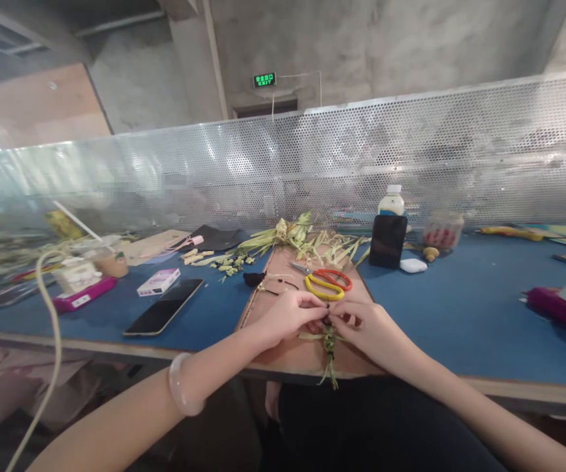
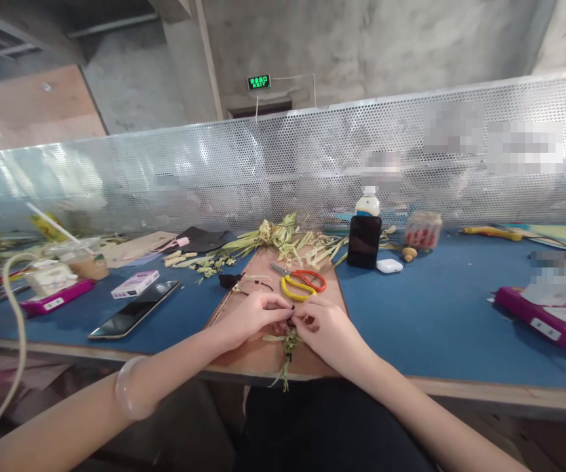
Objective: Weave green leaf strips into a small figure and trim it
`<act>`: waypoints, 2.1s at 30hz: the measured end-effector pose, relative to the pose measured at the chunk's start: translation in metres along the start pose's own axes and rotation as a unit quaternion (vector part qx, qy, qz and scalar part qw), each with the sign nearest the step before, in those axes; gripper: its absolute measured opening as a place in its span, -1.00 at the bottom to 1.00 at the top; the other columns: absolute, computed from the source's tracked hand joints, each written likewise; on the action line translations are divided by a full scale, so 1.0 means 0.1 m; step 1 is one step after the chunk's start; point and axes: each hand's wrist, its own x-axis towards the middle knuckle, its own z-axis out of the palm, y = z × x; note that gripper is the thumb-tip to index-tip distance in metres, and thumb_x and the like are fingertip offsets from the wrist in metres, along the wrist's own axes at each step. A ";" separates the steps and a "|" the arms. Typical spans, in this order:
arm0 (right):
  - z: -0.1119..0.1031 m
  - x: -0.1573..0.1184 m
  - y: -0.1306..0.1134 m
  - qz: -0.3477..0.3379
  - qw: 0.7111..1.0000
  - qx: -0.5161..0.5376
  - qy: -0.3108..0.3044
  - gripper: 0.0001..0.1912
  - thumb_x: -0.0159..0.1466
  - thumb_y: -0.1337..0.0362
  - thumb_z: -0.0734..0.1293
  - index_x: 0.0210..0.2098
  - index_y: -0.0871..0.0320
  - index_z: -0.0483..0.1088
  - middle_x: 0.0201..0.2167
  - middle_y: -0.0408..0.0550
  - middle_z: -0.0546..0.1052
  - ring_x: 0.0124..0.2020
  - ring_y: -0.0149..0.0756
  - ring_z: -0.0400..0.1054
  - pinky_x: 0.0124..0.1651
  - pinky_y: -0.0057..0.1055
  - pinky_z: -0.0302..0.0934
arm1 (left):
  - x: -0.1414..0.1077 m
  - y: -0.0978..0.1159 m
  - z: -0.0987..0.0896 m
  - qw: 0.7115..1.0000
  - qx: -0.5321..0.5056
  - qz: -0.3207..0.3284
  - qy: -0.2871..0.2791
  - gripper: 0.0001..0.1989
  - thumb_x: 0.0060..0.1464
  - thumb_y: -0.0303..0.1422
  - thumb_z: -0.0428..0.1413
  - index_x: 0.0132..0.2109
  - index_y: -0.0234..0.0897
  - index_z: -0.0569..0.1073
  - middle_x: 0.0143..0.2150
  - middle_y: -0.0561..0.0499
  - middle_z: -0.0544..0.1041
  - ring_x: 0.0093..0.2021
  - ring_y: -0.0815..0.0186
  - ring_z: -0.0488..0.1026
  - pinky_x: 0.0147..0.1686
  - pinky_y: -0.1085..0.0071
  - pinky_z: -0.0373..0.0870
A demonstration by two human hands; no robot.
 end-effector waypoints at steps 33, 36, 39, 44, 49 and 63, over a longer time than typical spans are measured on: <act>0.04 0.17 0.09 0.044 0.997 -0.027 -0.059 -0.89 0.03 0.33 0.25 -0.53 0.16 0.42 -0.61 -0.13 0.43 -0.57 -0.40 0.27 -0.49 -0.49 0.10 | 0.00 -0.06 -0.01 1.000 0.013 -0.023 0.017 -0.77 -0.02 -0.25 0.07 -0.32 -0.38 0.38 -0.43 -0.07 0.49 -0.43 0.34 0.45 -0.33 0.36 0.37; 0.05 0.14 0.13 0.033 0.998 -0.011 -0.049 -0.89 0.03 0.34 0.25 -0.50 0.17 0.43 -0.61 -0.14 0.43 -0.58 -0.42 0.26 -0.50 -0.51 0.09 | 0.00 -0.06 -0.02 0.999 0.002 -0.027 0.018 -0.77 -0.02 -0.28 0.07 -0.27 -0.37 0.35 -0.42 -0.10 0.49 -0.43 0.33 0.46 -0.33 0.35 0.38; 0.09 0.12 0.20 0.010 0.999 0.011 -0.040 -0.85 0.02 0.37 0.24 -0.43 0.15 0.43 -0.61 -0.17 0.41 -0.59 -0.45 0.23 -0.52 -0.53 0.07 | 0.00 -0.07 -0.03 1.000 0.007 -0.019 0.016 -0.74 -0.03 -0.30 0.09 -0.20 -0.37 0.35 -0.43 -0.09 0.49 -0.42 0.33 0.46 -0.33 0.36 0.38; 0.16 0.10 0.29 0.009 0.999 0.018 -0.025 -0.92 0.04 0.34 0.24 -0.52 0.15 0.37 -0.68 -0.21 0.33 -0.64 -0.47 0.17 -0.56 -0.53 0.03 | 0.01 -0.06 -0.05 1.000 0.004 -0.018 -0.014 -0.75 -0.07 -0.31 0.12 -0.24 -0.39 0.39 -0.41 -0.08 0.49 -0.43 0.36 0.44 -0.34 0.39 0.36; 0.09 0.09 0.24 0.016 0.998 0.035 -0.049 -0.90 0.08 0.33 0.22 -0.45 0.16 0.38 -0.58 -0.16 0.41 -0.56 -0.43 0.24 -0.48 -0.50 0.10 | 0.01 -0.04 -0.05 0.999 0.014 -0.046 -0.024 -0.72 -0.12 -0.32 0.16 -0.23 -0.39 0.45 -0.40 -0.08 0.50 -0.45 0.40 0.41 -0.37 0.43 0.33; 0.07 0.09 0.24 0.035 0.996 0.058 -0.059 -0.86 0.11 0.27 0.23 -0.42 0.18 0.39 -0.55 -0.14 0.41 -0.54 -0.41 0.24 -0.46 -0.46 0.11 | -0.01 -0.03 -0.07 0.997 0.040 -0.047 -0.039 -0.73 -0.15 -0.29 0.16 -0.27 -0.36 0.50 -0.45 -0.01 0.48 -0.47 0.42 0.34 -0.39 0.45 0.26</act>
